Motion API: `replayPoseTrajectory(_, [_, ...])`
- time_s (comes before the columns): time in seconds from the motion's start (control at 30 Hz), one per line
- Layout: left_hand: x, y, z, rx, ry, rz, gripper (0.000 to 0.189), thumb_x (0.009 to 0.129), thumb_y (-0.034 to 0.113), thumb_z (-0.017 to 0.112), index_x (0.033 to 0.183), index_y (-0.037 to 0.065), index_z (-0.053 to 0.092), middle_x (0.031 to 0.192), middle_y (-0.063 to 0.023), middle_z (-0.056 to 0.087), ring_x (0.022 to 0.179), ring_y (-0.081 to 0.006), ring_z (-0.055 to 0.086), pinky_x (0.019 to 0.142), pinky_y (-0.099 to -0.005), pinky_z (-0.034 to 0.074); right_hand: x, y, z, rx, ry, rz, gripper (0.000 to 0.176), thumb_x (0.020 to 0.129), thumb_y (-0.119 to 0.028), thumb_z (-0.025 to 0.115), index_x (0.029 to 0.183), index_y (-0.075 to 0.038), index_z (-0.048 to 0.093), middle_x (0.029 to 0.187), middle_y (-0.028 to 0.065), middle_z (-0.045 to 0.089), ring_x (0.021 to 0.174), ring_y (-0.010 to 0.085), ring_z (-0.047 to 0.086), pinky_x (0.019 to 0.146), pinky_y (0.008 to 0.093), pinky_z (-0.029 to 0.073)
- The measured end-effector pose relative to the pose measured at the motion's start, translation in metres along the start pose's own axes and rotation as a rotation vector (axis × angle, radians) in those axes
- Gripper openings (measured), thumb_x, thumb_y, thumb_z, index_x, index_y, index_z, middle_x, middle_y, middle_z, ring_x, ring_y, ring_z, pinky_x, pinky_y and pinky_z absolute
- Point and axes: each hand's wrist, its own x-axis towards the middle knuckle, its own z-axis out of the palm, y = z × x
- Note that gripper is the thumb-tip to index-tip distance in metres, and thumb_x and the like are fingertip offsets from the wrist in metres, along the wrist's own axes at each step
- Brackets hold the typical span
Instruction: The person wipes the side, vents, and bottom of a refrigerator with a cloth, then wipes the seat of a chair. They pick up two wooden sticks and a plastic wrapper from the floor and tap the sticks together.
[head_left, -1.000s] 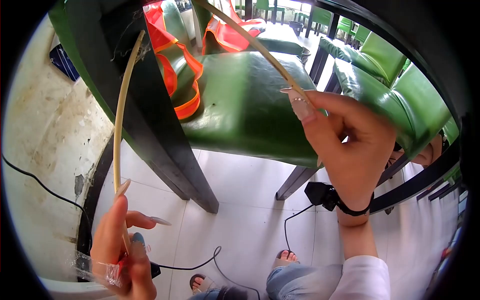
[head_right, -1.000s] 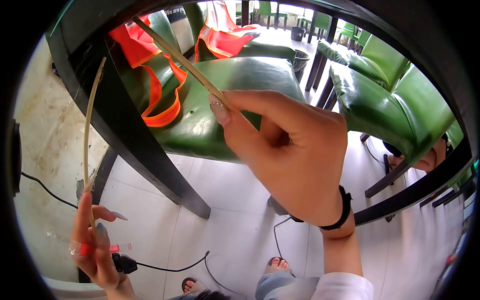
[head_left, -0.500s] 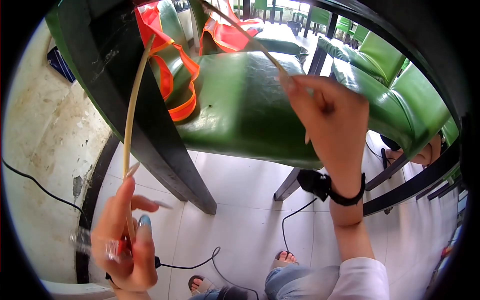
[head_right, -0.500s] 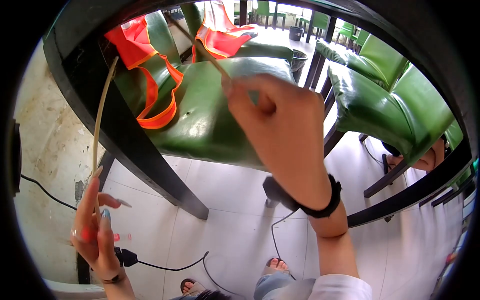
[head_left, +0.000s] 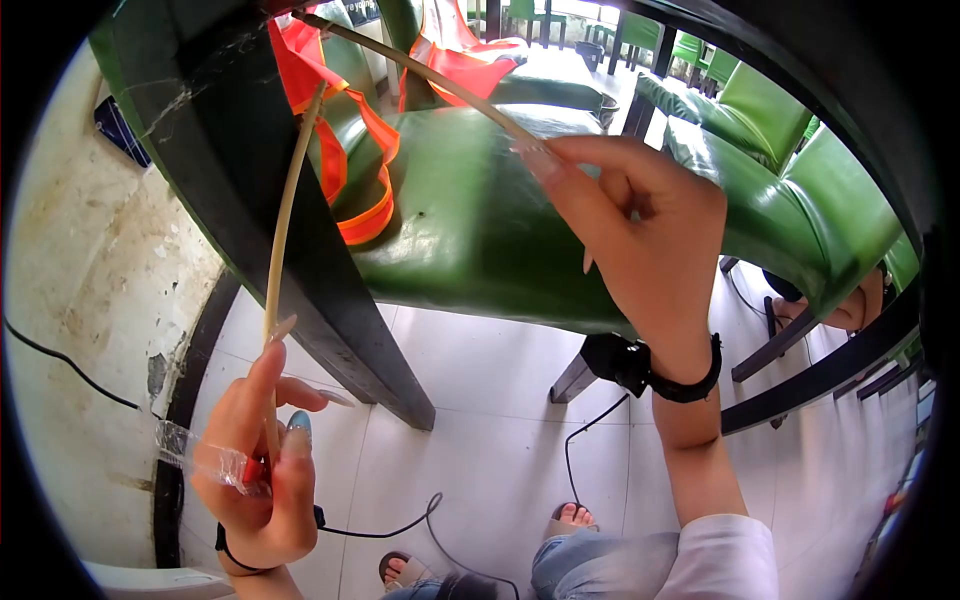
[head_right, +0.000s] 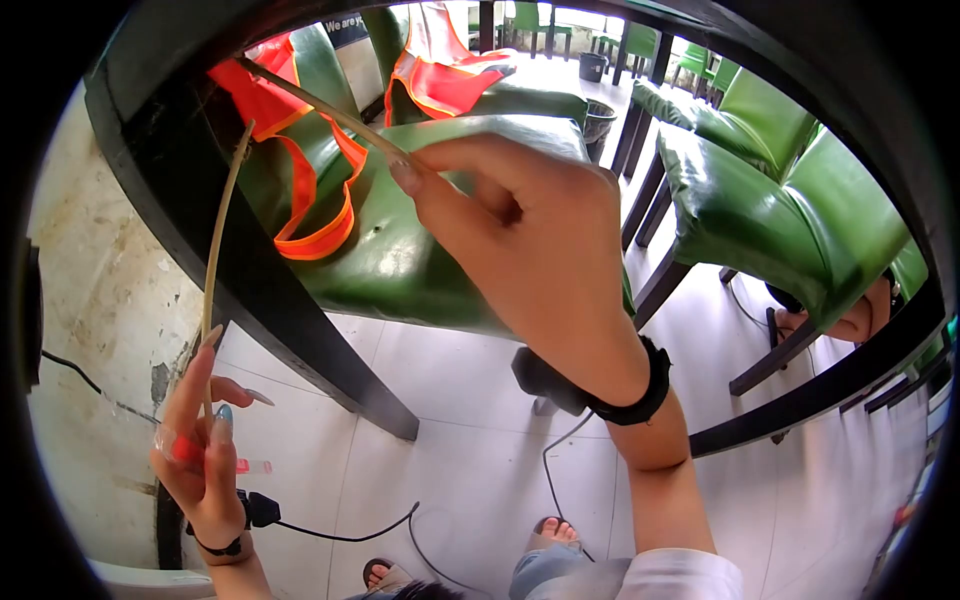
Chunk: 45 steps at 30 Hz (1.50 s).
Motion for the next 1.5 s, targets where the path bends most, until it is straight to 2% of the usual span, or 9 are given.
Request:
replayPoseTrajectory(0.3, [-0.008,0.004,-0.009,0.039,0.034,0.031,0.054,0.068,0.001,0.045,0.121,-0.004,0.048,0.069,-0.0104,0.054,0.066,-0.0163,0.056,0.056,-0.0245,0.035,-0.041,0.006,-0.026,0.043,0.124,0.09,0.013,0.076,-0.004,0.068,0.089,-0.002,0.067,0.042,-0.0046,0.039,0.04,-0.0007,0.032,0.039,0.0168,0.021])
replayPoseTrajectory(0.53, [-0.012,0.014,-0.015,0.12,0.042,0.197,0.038,0.067,0.001,0.047,0.104,-0.002,0.056,0.069,-0.0117,0.063,0.057,-0.0187,0.057,0.053,-0.025,0.045,-0.053,0.017,-0.04,0.133,0.134,0.217,0.012,0.08,-0.004,0.064,0.091,-0.001,0.067,0.046,-0.0042,0.045,0.039,-0.0003,0.036,0.039,0.0161,0.022])
replayPoseTrajectory(0.57, [-0.012,0.019,-0.016,0.061,-0.028,0.189,0.033,0.081,0.012,0.048,0.111,-0.002,0.055,0.07,-0.0135,0.059,0.063,-0.0175,0.055,0.061,-0.0274,0.044,-0.056,0.021,-0.041,0.122,0.13,0.194,0.012,0.08,-0.004,0.064,0.091,-0.001,0.067,0.046,-0.004,0.045,0.04,-0.0003,0.036,0.039,0.016,0.022])
replayPoseTrajectory(0.83, [0.0,0.014,-0.007,-0.013,0.005,0.081,0.031,0.079,-0.008,0.047,0.108,-0.003,0.056,0.073,-0.0123,0.059,0.06,-0.0137,0.054,0.057,-0.0238,0.045,-0.073,0.032,-0.056,-0.004,0.079,0.039,0.013,0.077,-0.002,0.066,0.089,-0.002,0.066,0.06,0.0025,0.056,0.05,0.0059,0.048,0.044,0.0172,0.033])
replayPoseTrajectory(0.87, [0.004,0.014,-0.007,0.007,0.043,0.064,0.031,0.071,-0.015,0.05,0.1,-0.006,0.058,0.072,-0.0155,0.061,0.062,-0.0211,0.062,0.057,-0.0265,0.049,-0.075,0.035,-0.056,-0.007,0.096,0.014,0.014,0.077,-0.001,0.066,0.09,-0.002,0.065,0.061,0.0031,0.057,0.05,0.0063,0.049,0.044,0.0172,0.033])
replayPoseTrajectory(0.93, [0.01,0.006,-0.006,-0.029,0.045,0.106,0.028,0.072,-0.013,0.051,0.099,-0.007,0.058,0.072,-0.015,0.06,0.061,-0.0201,0.061,0.057,-0.0262,0.049,-0.076,0.04,-0.059,-0.003,0.127,-0.056,0.015,0.078,-0.001,0.064,0.093,-0.002,0.064,0.067,0.0052,0.06,0.048,0.0072,0.047,0.043,0.0181,0.033])
replayPoseTrajectory(1.1, [0.011,0.002,-0.001,-0.198,-0.009,-0.029,0.024,0.081,-0.007,0.049,0.104,-0.004,0.059,0.083,-0.0143,0.061,0.061,-0.0123,0.054,0.053,-0.0214,0.043,-0.072,0.031,-0.068,-0.008,0.216,-0.164,0.012,0.081,-0.002,0.06,0.092,0.001,0.065,0.067,0.0051,0.051,0.049,0.006,0.042,0.043,0.0193,0.028])
replayPoseTrajectory(1.17, [0.012,-0.015,0.009,-0.267,0.04,0.152,0.023,0.082,-0.007,0.047,0.102,-0.006,0.058,0.089,-0.0164,0.062,0.064,-0.013,0.057,0.049,-0.0193,0.041,-0.056,0.024,-0.077,-0.169,0.179,-0.297,0.014,0.08,-0.001,0.06,0.093,0.0,0.066,0.066,0.0045,0.05,0.051,0.0061,0.042,0.044,0.0196,0.029])
replayPoseTrajectory(1.5, [0.009,-0.007,-0.004,-0.173,0.043,0.084,0.033,0.078,-0.007,0.045,0.109,-0.006,0.056,0.085,-0.0177,0.063,0.063,-0.0147,0.059,0.047,-0.0193,0.038,-0.007,0.026,-0.057,-0.045,0.361,-0.071,0.011,0.076,-0.005,0.067,0.087,-0.003,0.068,0.057,-0.0002,0.046,0.047,0.0048,0.037,0.044,0.0196,0.025])
